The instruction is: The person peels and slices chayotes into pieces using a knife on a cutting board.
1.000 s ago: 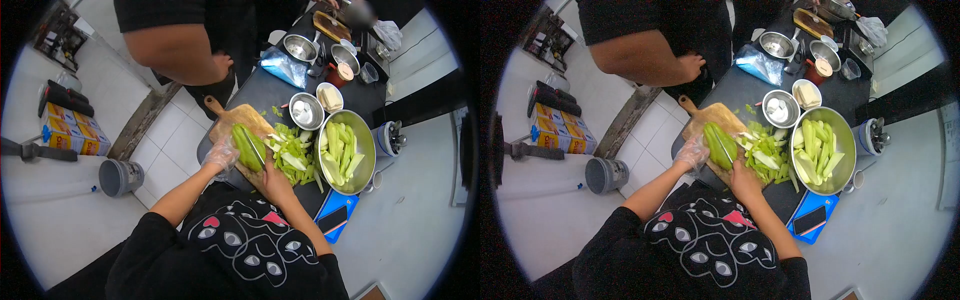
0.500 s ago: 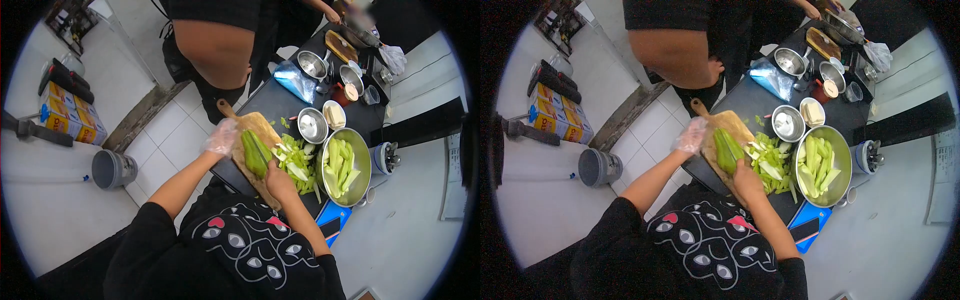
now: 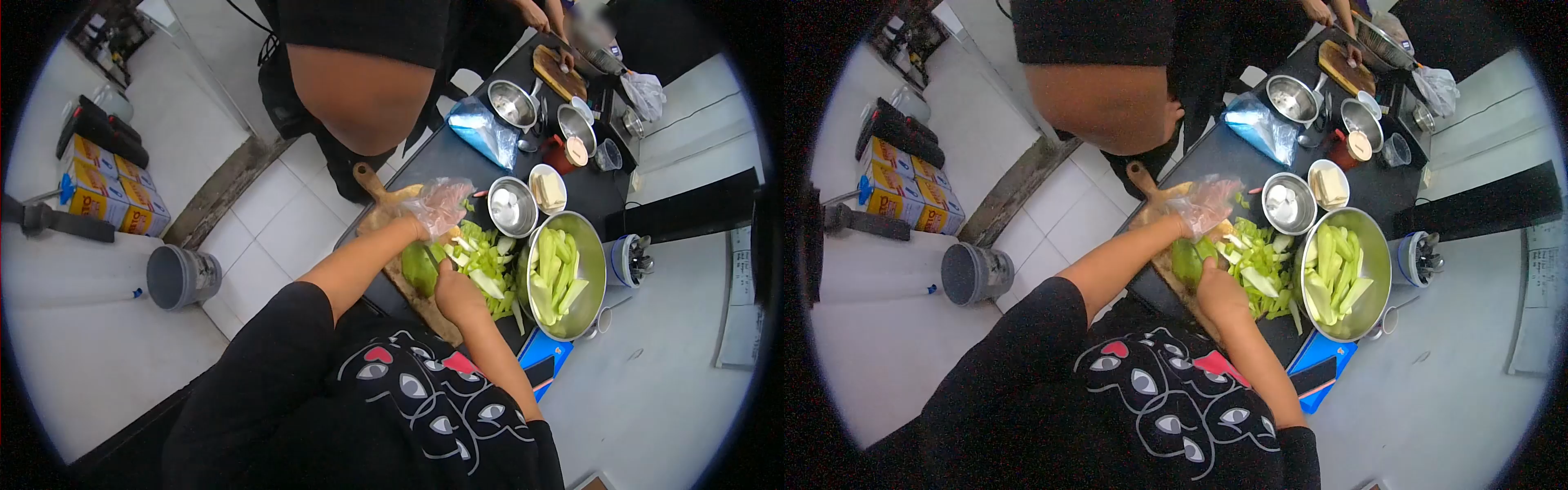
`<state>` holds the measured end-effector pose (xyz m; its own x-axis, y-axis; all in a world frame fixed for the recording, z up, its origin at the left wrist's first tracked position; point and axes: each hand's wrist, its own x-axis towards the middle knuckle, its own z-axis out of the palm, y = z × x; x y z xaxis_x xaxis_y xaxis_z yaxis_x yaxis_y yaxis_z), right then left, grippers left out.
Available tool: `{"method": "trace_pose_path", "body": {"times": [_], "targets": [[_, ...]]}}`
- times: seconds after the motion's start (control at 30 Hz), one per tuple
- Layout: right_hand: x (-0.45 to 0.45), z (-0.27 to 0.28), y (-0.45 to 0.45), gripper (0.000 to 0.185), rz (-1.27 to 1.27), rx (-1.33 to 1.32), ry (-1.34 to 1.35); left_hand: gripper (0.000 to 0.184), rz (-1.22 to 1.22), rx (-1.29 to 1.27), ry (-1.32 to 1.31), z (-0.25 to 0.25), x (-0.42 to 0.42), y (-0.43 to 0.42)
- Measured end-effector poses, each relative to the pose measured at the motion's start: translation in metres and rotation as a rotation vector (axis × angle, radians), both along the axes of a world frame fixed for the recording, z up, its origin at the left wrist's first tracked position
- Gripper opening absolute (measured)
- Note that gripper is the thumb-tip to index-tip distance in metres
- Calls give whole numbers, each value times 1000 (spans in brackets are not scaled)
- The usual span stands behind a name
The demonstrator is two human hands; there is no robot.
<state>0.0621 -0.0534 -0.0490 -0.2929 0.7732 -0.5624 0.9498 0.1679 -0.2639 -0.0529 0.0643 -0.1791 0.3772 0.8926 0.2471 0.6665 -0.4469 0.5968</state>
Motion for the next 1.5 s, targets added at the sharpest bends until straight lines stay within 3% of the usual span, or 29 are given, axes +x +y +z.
{"method": "trace_pose_path", "body": {"times": [0.03, 0.13, 0.33, 0.43, 0.57, 0.73, 0.8, 1.03, 1.1, 1.17, 1.23, 1.33, 1.43, 1.5], "targets": [[0, -4, 0, 20, -3, -22, -9, 57, -4, 128, 53, -7, 0, -3], [1, -14, 6, 21, -16, -60, 0, 56, 16, -98, 92, -3, -1, 4], [2, -25, 13, 19, -43, -88, 8, 55, -17, -131, 63, -5, -10, 8], [6, -36, 4, 19, -49, -50, 23, 55, -69, -186, 329, 32, -16, -1], [13, -70, -12, 22, -45, 17, -6, 55, -53, -140, 316, 23, -12, -5], [13, -63, -15, 26, -95, 71, 78, 53, -35, -104, 300, 23, -12, -8], [13, -60, -14, 29, -118, 121, 112, 53, -4, -19, 223, -2, -9, -2], [26, -68, -12, 27, -163, 72, 263, 40, 291, 110, -2, 12, -20, -35], [25, -63, -18, 26, -170, 46, 218, 42, 178, 33, -373, -23, -6, -66], [17, -63, -20, 25, -178, 76, 160, 43, 96, 58, -368, -28, 0, -87], [15, -61, -17, 25, -163, 71, 174, 43, 45, 153, 7, -6, 4, -101], [15, -62, -14, 25, -144, 57, 174, 43, 112, 304, -92, -11, 4, -108], [18, -70, -14, 25, -134, 60, 181, 46, 41, 116, -18, -14, 3, -105], [21, -74, -16, 26, -133, 69, 187, 50, 115, 137, 24, -11, 2, -106]]}}
